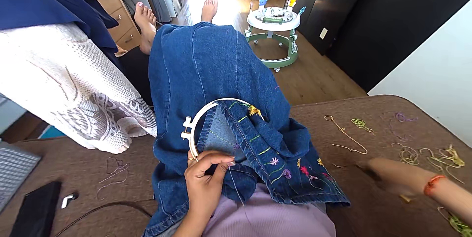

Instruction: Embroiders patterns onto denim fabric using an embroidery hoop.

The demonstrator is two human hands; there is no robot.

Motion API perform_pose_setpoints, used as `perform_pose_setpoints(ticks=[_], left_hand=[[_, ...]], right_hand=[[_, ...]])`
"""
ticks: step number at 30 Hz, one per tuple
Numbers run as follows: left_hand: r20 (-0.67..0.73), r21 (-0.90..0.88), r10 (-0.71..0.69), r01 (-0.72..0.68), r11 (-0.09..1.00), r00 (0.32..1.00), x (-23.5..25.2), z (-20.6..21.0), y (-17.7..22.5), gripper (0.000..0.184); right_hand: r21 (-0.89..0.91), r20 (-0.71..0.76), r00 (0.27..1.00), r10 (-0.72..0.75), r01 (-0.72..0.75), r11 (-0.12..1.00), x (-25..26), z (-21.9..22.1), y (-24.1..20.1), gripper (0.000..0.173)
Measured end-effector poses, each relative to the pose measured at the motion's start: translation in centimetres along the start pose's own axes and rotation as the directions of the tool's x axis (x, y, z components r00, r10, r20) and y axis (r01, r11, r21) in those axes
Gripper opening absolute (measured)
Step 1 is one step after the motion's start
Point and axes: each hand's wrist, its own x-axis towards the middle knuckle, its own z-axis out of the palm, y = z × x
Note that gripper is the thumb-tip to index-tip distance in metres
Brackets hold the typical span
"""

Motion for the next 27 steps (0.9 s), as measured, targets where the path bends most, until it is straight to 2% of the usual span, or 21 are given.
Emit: perform_pose_setpoints(ticks=[1,2,3,4,5,6,7,9,10,12,13,15,17,18,20,23,27], left_hand=[[-0.002,-0.01,0.001,-0.001,1.0,1.0,0.0,0.0,0.0,0.004],[-0.006,-0.021,0.0,-0.001,1.0,1.0,0.0,0.0,0.0,0.004],[-0.007,-0.029,0.0,-0.001,1.0,1.0,0.0,-0.1,0.1,0.004],[-0.009,-0.039,0.001,-0.001,0.999,1.0,0.0,-0.1,0.1,0.004],[-0.011,-0.048,0.002,-0.002,0.999,1.0,0.1,-0.1,0.0,0.004],[-0.014,-0.06,0.0,0.0,0.998,1.0,0.1,0.0,0.0,0.004],[-0.016,-0.068,-0.005,0.004,0.998,1.0,0.0,0.0,0.0,0.003],[-0.019,-0.085,-0.019,0.017,0.996,1.0,0.0,0.0,0.0,0.004],[-0.019,-0.089,-0.019,0.017,0.996,1.0,0.0,0.0,0.0,0.005],[-0.015,-0.096,-0.018,0.016,0.995,1.0,0.0,-0.2,0.1,0.005],[-0.013,-0.105,-0.027,0.026,0.994,1.0,0.0,-0.2,0.1,0.006],[-0.014,-0.099,-0.037,0.036,0.994,0.999,-0.1,-0.3,0.0,0.007],[-0.015,-0.1,-0.041,0.04,0.994,0.999,-0.1,-0.3,0.0,0.007],[-0.009,-0.09,-0.04,0.039,0.995,0.999,-0.1,-0.3,0.0,0.007],[-0.009,-0.079,-0.044,0.043,0.996,0.999,-0.2,-0.2,0.0,0.006],[-0.009,-0.082,-0.043,0.042,0.996,0.999,-0.2,0.0,0.0,0.005],[-0.007,-0.073,-0.045,0.044,0.996,0.999,-0.1,-0.2,-0.1,0.005]], right_hand=[[0.054,-0.098,0.994,-0.051,0.056,0.997,-1.3,-1.6,0.0,0.019],[0.129,-0.252,0.957,-0.147,0.184,0.974,-2.6,-2.8,-0.1,0.01],[0.188,-0.456,0.849,-0.268,0.386,0.903,-3.7,-3.5,-0.5,0.007],[0.185,-0.658,0.665,-0.353,0.597,0.78,-4.4,-3.6,-1.6,0.009],[0.211,-0.777,0.511,-0.367,0.761,0.613,-5.3,-3.8,-3.8,0.008],[0.266,-0.83,0.423,-0.364,0.873,0.409,-6.7,-3.9,-6.9,0.008],[0.328,-0.843,0.378,-0.384,0.925,0.189,-8.2,-3.7,-10.2,0.009],[0.459,-0.789,0.309,-0.532,0.871,-0.175,-9.9,-2.9,-16.5,0.02],[0.542,-0.734,0.295,-0.612,0.797,-0.266,-10.1,-2.4,-19.3,0.031],[0.711,-0.607,0.316,-0.729,0.625,-0.321,-9.2,-1.7,-23.9,0.052],[0.765,-0.565,0.341,-0.751,0.556,-0.324,-8.1,-1.4,-25.5,0.054],[0.826,-0.527,0.453,-0.719,0.474,-0.307,-6.3,-1.0,-27.1,0.04],[0.886,-0.458,0.587,-0.668,0.365,-0.287,-5.7,-1.0,-27.5,0.034],[0.908,-0.418,0.626,-0.659,0.307,-0.284,-5.5,-1.1,-27.3,0.034],[0.937,-0.349,0.653,-0.672,0.221,-0.272,-5.1,-1.4,-26.7,0.036],[0.961,-0.27,0.65,-0.71,0.133,-0.244,-4.2,-1.8,-26.2,0.039],[0.952,-0.304,0.652,-0.694,0.189,-0.239,-3.9,-2.2,-26.7,0.038]])
